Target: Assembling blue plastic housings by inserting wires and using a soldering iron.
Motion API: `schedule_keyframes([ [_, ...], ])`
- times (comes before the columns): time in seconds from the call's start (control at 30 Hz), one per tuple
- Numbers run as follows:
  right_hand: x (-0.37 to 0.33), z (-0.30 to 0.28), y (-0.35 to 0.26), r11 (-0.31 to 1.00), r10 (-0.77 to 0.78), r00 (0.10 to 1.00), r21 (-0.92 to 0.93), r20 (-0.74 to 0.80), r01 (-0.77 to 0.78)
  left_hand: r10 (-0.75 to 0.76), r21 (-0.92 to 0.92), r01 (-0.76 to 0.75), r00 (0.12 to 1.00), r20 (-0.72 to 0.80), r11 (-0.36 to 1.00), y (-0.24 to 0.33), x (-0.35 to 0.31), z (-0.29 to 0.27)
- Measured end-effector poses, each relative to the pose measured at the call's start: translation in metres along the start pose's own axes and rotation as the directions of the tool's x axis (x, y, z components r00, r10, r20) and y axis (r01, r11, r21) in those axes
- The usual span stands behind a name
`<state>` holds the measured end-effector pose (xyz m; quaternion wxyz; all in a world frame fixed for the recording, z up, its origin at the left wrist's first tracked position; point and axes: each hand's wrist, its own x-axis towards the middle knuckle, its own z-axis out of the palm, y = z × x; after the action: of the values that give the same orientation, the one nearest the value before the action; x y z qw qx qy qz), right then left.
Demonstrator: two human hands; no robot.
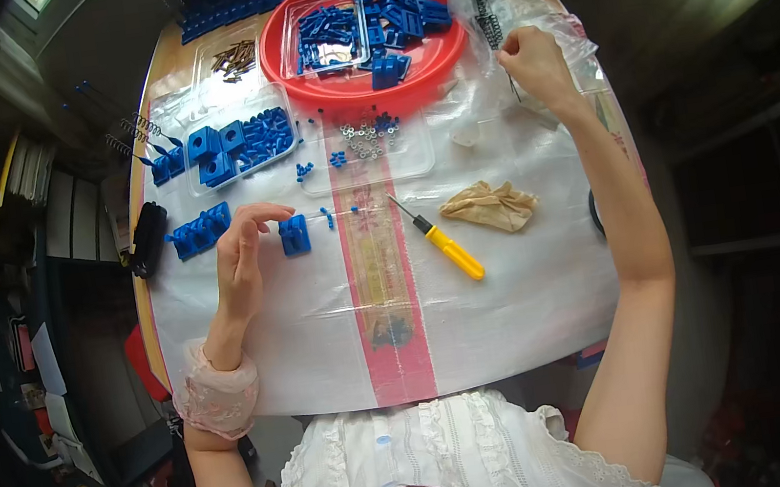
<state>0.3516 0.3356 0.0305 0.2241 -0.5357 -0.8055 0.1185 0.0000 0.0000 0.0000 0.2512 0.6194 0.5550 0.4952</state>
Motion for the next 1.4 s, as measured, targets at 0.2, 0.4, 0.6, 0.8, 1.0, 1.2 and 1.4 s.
schedule_keyframes([
  [0.2, 0.008, -0.01, 0.001, 0.972, 0.145, 0.986, 0.177, 0.08, -0.157, 0.02, -0.007, -0.02, 1.0, -0.016, 1.0, 0.0, 0.0, 0.001],
  [0.4, -0.002, -0.04, 0.012, 0.642, 0.164, 0.962, 0.716, 0.22, -0.273, 0.048, -0.005, -0.048, 0.997, -0.068, 0.999, 0.0, 0.0, 0.001],
  [0.6, -0.061, -0.089, -0.039, 0.588, 0.133, 0.991, 0.805, 0.006, -0.084, 0.038, -0.084, -0.06, 0.97, -0.239, 0.995, 0.013, -0.004, 0.0],
  [0.8, -0.166, -0.104, -0.135, 0.626, -0.083, 0.997, 0.779, 0.009, 0.045, -0.018, -0.313, -0.039, 0.984, -0.178, 0.949, 0.035, -0.009, 0.0],
  [1.0, -0.21, -0.033, -0.176, 0.705, -0.426, 0.822, 0.708, 0.378, 0.04, -0.151, -0.604, 0.21, 0.978, 0.147, 0.769, 0.052, -0.016, 0.011],
  [1.2, -0.216, -0.008, -0.174, 0.686, -0.424, 0.793, 0.727, 0.438, -0.035, -0.22, -0.61, 0.252, 0.967, 0.128, 0.751, 0.048, -0.022, 0.019],
  [1.4, -0.222, -0.011, -0.17, 0.675, -0.393, 0.772, 0.727, 0.5, -0.127, -0.228, -0.584, 0.29, 0.957, 0.179, 0.758, 0.047, -0.022, 0.022],
])
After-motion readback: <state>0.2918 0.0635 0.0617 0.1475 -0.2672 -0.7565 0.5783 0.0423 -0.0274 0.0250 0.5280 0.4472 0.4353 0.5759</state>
